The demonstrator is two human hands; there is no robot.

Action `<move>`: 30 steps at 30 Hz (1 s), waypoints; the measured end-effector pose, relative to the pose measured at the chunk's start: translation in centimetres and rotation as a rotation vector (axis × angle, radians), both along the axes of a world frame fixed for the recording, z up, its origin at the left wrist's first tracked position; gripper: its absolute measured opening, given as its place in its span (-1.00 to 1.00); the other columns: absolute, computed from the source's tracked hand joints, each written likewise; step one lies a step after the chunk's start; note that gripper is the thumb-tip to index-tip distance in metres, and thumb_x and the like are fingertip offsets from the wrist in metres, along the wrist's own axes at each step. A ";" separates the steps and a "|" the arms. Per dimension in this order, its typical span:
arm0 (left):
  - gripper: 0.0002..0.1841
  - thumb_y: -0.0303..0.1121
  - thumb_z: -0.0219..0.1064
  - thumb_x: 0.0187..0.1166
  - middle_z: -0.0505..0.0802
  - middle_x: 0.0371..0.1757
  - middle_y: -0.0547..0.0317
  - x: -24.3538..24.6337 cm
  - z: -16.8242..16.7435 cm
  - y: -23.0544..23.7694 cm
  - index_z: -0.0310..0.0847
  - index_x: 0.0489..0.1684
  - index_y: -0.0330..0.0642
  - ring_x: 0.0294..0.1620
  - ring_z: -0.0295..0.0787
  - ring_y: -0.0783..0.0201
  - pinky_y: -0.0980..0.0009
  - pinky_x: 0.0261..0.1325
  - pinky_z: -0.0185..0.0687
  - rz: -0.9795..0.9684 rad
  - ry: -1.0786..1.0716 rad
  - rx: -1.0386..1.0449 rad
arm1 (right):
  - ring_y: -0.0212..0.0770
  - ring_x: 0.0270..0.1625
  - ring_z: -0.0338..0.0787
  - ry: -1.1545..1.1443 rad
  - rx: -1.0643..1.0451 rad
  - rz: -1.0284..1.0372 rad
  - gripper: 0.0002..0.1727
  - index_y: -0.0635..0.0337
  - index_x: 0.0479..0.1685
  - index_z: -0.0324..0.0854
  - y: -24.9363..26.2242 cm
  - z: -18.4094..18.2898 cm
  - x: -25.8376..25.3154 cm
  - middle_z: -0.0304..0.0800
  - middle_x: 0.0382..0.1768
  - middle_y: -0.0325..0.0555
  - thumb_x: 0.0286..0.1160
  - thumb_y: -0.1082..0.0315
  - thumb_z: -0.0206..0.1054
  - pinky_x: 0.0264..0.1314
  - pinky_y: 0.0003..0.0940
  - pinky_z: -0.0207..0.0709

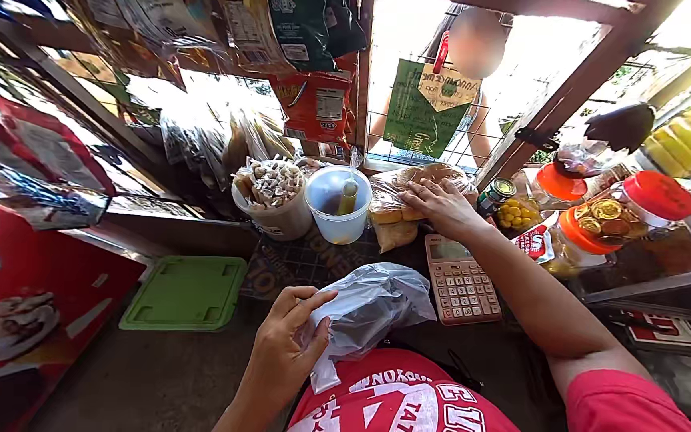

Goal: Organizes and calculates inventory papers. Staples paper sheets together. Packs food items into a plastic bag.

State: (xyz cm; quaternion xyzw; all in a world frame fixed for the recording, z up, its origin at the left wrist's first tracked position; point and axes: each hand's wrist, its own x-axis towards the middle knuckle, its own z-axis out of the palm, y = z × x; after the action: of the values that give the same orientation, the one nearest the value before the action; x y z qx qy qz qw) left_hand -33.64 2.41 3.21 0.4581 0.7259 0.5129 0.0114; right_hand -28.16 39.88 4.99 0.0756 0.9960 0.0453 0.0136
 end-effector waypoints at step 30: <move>-0.56 -0.51 0.21 0.54 0.75 0.38 0.01 -0.9 2.3 1.8 0.69 0.42 -0.20 0.36 0.68 0.39 0.49 0.40 0.61 -0.218 -0.067 -0.026 | -0.74 -0.10 0.84 0.702 -2.069 -0.027 -0.70 -0.22 -0.01 0.90 -11.9 2.4 18.4 0.95 -0.13 -0.58 0.67 0.06 0.21 -0.04 -0.76 0.69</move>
State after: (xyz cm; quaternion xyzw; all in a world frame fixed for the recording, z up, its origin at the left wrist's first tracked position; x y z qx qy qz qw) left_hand -34.57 4.19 5.46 0.5168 0.6776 0.5141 0.0973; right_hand -9.80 27.96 7.35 0.0472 0.4995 -0.8382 -0.2138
